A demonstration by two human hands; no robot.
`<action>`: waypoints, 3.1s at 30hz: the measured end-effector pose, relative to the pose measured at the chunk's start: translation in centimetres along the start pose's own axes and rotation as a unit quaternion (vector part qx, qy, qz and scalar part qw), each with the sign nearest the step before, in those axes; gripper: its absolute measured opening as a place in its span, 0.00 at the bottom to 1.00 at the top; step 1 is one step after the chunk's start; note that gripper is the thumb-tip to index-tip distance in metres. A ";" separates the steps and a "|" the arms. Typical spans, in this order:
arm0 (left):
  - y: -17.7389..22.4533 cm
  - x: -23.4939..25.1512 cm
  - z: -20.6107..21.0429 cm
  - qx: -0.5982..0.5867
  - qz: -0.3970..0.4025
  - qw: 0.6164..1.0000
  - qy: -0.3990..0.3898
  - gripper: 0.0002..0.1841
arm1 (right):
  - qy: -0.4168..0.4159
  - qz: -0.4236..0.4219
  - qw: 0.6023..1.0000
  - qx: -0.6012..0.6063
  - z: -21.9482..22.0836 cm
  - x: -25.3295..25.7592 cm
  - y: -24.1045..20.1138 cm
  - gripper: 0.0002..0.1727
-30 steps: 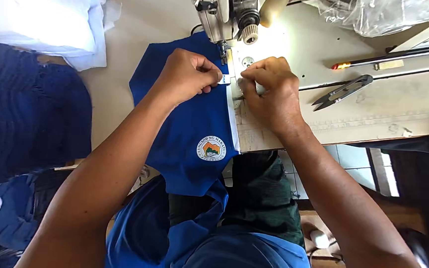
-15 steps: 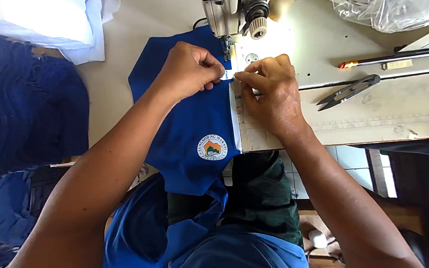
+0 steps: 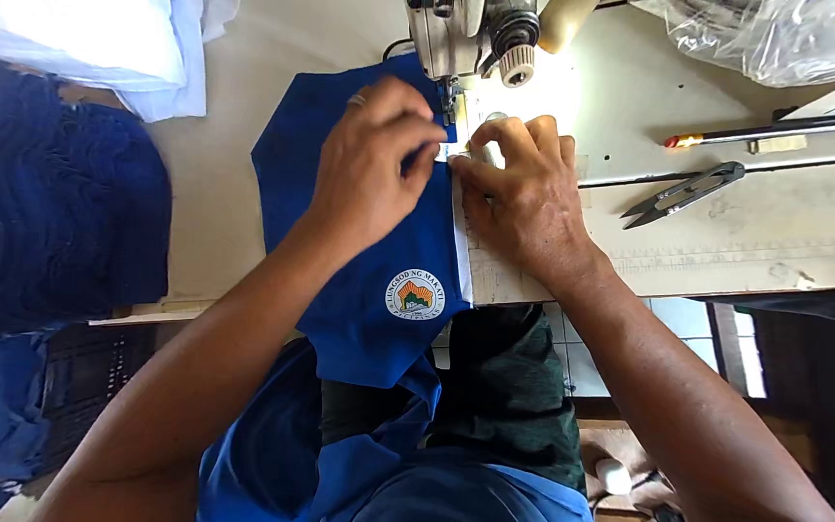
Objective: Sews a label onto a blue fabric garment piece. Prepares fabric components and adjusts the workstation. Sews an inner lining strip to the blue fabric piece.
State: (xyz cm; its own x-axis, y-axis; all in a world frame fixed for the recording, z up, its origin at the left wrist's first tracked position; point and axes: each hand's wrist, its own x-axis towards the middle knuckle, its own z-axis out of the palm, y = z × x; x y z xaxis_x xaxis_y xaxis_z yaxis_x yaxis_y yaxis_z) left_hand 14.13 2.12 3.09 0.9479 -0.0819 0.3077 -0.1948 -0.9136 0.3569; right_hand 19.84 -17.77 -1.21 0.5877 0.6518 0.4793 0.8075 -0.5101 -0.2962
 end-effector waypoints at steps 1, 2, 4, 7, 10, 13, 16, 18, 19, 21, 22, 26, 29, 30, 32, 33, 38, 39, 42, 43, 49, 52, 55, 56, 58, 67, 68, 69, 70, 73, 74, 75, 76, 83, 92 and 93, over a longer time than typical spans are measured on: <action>-0.3 -0.6 0.8 0.011 0.047 0.999 0.020 0.13 | -0.001 -0.006 1.000 -0.004 0.0 0.0 0.0 0.17; -0.6 -1.1 1.5 0.017 0.078 0.996 0.035 0.13 | -0.002 -0.014 1.000 -0.007 0.0 0.0 0.0 0.17; -1.0 -1.8 2.4 0.020 0.109 0.992 0.059 0.12 | 0.002 -0.039 0.999 -0.012 0.0 0.1 0.0 0.18; -1.3 -2.0 2.8 0.024 0.111 0.991 0.069 0.12 | -0.002 -0.080 0.996 -0.028 -0.4 0.5 0.4 0.18; -1.4 -2.0 3.0 0.017 0.106 0.991 0.075 0.12 | -0.019 -0.095 0.995 -0.020 -0.6 0.9 1.0 0.18; -1.5 -2.0 3.0 0.013 0.102 0.992 0.075 0.12 | -0.013 -0.081 0.997 -0.001 -0.2 0.8 1.1 0.18; -1.5 -1.9 2.9 0.017 0.104 0.992 0.073 0.12 | -0.010 -0.068 0.998 0.012 0.0 0.7 1.1 0.17; -1.7 -1.6 2.9 0.020 0.104 0.992 0.073 0.11 | -0.010 -0.068 0.998 0.011 0.1 0.9 1.2 0.17; -1.8 -1.5 2.9 0.020 0.105 0.992 0.074 0.11 | -0.012 -0.067 0.998 0.011 0.1 1.0 1.3 0.18; -2.1 -1.1 2.9 0.020 0.104 0.991 0.077 0.11 | -0.014 -0.066 0.998 0.007 0.2 1.3 1.5 0.18; -2.2 -0.9 2.9 0.021 0.105 0.991 0.078 0.11 | -0.016 -0.065 0.998 0.006 0.2 1.3 1.5 0.18; -2.8 -0.2 3.0 0.017 0.105 0.991 0.081 0.11 | -0.018 -0.049 0.999 0.008 0.3 1.4 1.7 0.19; -3.3 0.4 3.1 0.009 0.104 0.991 0.085 0.11 | 0.012 -0.029 0.999 0.032 0.1 1.1 1.8 0.17; -3.4 0.6 3.1 0.008 0.104 0.991 0.085 0.11 | 0.017 -0.023 0.999 0.038 0.0 1.0 1.9 0.16; -3.7 0.9 3.0 0.004 0.106 0.991 0.085 0.11 | 0.018 -0.015 0.999 0.046 -0.1 0.9 1.9 0.16; -3.9 1.1 3.0 0.001 0.106 0.991 0.084 0.11 | 0.017 -0.013 0.999 0.048 -0.2 0.9 1.9 0.16; -4.5 1.9 3.0 -0.003 0.115 0.990 0.087 0.11 | 0.016 -0.011 0.999 0.046 -0.1 0.8 1.9 0.15; -4.6 2.1 3.0 -0.003 0.115 0.990 0.087 0.11 | 0.015 -0.010 0.999 0.045 -0.1 0.8 1.9 0.15; -4.9 2.6 3.0 0.000 0.117 0.989 0.093 0.11 | 0.012 -0.007 0.999 0.046 -0.1 0.8 1.9 0.15; -5.0 2.7 3.0 -0.001 0.117 0.989 0.093 0.11 | 0.014 -0.006 0.999 0.046 -0.1 0.8 1.9 0.15; -5.3 3.0 3.0 -0.004 0.122 0.988 0.097 0.11 | 0.019 -0.005 0.999 0.038 0.1 0.7 1.8 0.15; -5.5 3.2 3.0 -0.004 0.122 0.988 0.090 0.12 | 0.032 -0.004 0.998 0.049 0.2 0.6 1.8 0.15; -4.7 2.7 1.9 -0.002 0.096 0.995 0.020 0.17 | 0.053 0.021 0.991 0.120 -1.2 -1.1 -0.1 0.14; -3.6 1.7 1.0 0.001 0.076 0.997 -0.014 0.20 | 0.050 0.037 0.986 0.155 -2.5 -2.5 -1.4 0.14; 0.0 -2.3 -1.2 -0.016 0.034 0.999 -0.015 0.23 | 0.036 0.064 0.971 0.226 -5.4 -6.5 -4.3 0.13; 6.0 -20.7 7.9 0.061 -0.068 0.975 0.204 0.21 | 0.019 0.348 0.866 0.357 -0.5 -16.6 -9.0 0.17; 5.6 -20.5 8.4 0.086 -0.053 0.969 0.226 0.17 | 0.029 0.362 0.857 0.365 -0.2 -15.9 -9.6 0.16; 5.2 -20.2 8.5 0.097 -0.040 0.964 0.243 0.13 | 0.035 0.372 0.854 0.363 0.0 -15.2 -10.0 0.17; 5.0 -19.9 8.4 0.101 -0.032 0.962 0.252 0.09 | 0.039 0.380 0.853 0.354 0.1 -14.6 -10.2 0.17; 4.8 -19.6 7.5 0.093 -0.027 0.964 0.248 0.05 | 0.053 0.389 0.854 0.342 0.5 -13.7 -10.7 0.17; 4.8 -19.6 7.2 0.081 -0.030 0.967 0.239 0.06 | 0.062 0.385 0.853 0.347 0.5 -13.7 -10.9 0.16; 4.9 -19.8 6.8 0.066 -0.039 0.970 0.231 0.06 | 0.073 0.380 0.852 0.353 0.6 -13.7 -11.1 0.16; 5.1 -19.9 6.3 0.048 -0.048 0.972 0.223 0.07 | 0.081 0.373 0.854 0.354 0.6 -13.7 -11.2 0.15; 6.9 -18.6 2.9 -0.075 -0.068 0.969 0.226 0.11 | 0.129 0.342 0.857 0.363 -0.1 -14.1 -11.7 0.09; 5.6 -17.3 3.6 -0.026 0.050 0.990 0.132 0.23 | 0.098 0.466 0.646 0.597 -1.0 -13.1 -12.9 0.10; 5.6 -17.2 3.5 -0.006 0.058 0.992 0.116 0.30 | 0.097 0.467 0.636 0.606 -1.0 -13.1 -12.8 0.11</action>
State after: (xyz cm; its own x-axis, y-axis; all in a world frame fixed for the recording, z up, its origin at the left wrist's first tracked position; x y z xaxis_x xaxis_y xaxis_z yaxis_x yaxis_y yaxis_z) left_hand -2.41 -3.00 -3.27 0.8357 -0.0901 0.5417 -0.3029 -0.8985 0.3179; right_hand 1.73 -20.36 -2.84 0.9177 0.2409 -0.3160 -0.3747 0.2598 -0.8900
